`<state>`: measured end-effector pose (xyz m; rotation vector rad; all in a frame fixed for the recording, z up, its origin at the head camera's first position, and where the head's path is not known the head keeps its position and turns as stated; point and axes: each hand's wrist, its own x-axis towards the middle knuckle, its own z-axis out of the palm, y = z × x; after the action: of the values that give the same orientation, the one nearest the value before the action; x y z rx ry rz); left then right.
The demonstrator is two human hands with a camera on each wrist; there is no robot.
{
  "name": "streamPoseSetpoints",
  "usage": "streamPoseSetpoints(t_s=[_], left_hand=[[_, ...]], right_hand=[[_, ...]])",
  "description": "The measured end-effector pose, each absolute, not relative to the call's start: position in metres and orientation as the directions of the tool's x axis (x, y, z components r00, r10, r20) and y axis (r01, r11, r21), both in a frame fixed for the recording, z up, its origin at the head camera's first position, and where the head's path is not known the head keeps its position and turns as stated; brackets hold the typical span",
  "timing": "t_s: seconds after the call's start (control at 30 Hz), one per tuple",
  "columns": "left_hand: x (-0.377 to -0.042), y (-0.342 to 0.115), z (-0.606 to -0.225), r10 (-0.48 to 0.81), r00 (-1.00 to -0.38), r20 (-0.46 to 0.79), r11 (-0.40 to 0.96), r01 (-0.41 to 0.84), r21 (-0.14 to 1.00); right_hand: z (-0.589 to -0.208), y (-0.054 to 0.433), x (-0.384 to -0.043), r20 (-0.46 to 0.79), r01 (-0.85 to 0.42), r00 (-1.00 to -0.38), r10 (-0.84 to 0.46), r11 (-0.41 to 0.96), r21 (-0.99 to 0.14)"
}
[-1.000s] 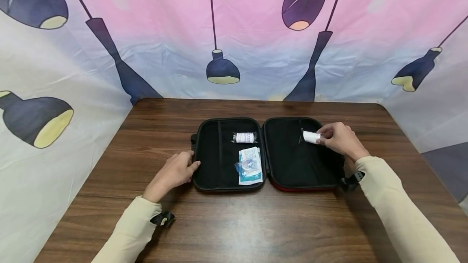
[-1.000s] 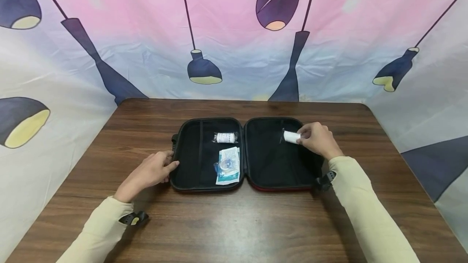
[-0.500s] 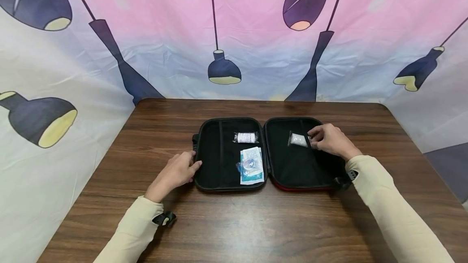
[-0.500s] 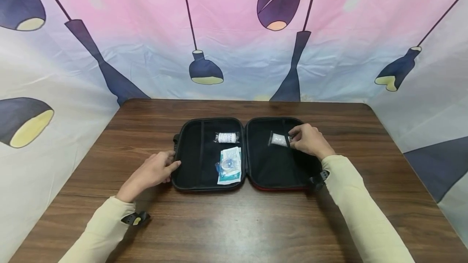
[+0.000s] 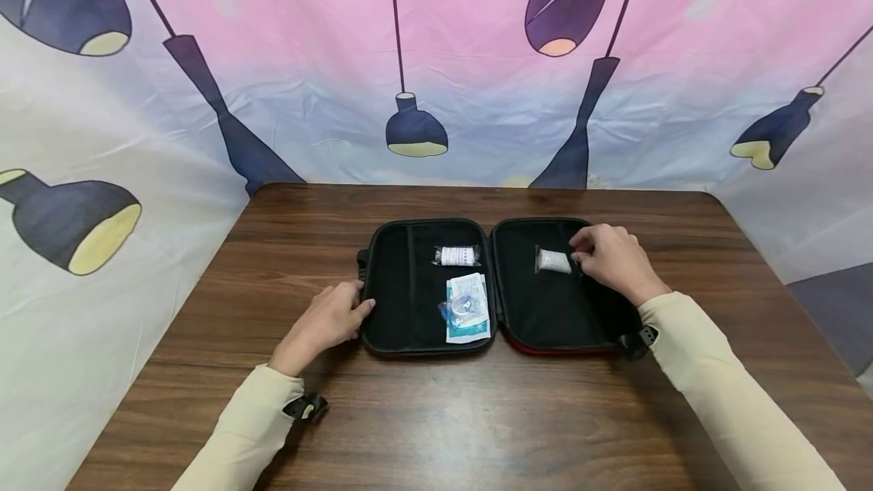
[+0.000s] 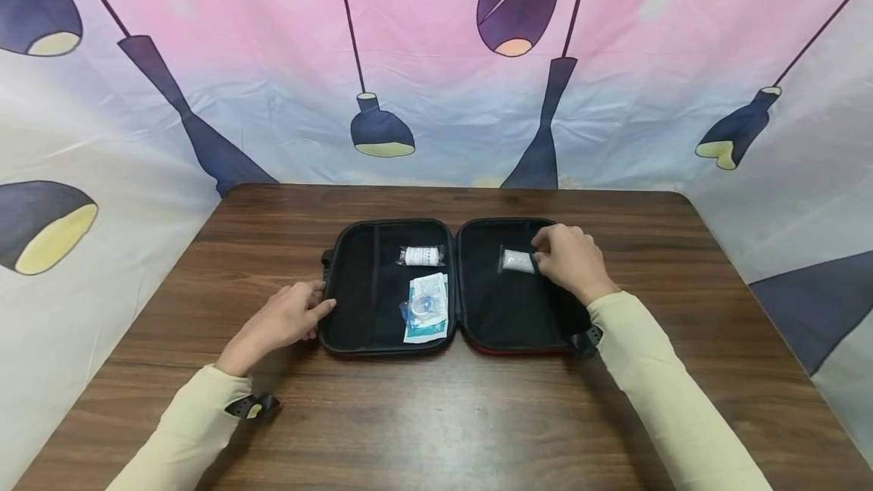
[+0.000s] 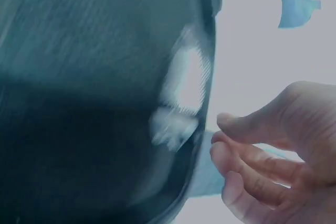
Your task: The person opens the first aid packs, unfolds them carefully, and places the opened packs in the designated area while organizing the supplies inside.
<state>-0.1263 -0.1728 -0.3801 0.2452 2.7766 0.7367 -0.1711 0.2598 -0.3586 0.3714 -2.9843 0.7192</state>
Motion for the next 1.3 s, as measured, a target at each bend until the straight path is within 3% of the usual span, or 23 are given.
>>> streamPoseSetpoints(t_s=[0.67, 1.3], left_hand=[[-0.127, -0.172, -0.383, 0.217, -0.955, -0.202, 0.854, 0.086, 0.513], [-0.125, -0.171, -0.381, 0.205, -0.957, -0.207, 0.857, 0.073, 0.51]], right_hand=[[-0.353, 0.157, -0.148, -0.021, -0.443, -0.84, -0.542, 0.709, -0.549], [-0.37, 0.124, -0.145, -0.066, -0.463, -0.814, -0.578, 0.712, -0.527]])
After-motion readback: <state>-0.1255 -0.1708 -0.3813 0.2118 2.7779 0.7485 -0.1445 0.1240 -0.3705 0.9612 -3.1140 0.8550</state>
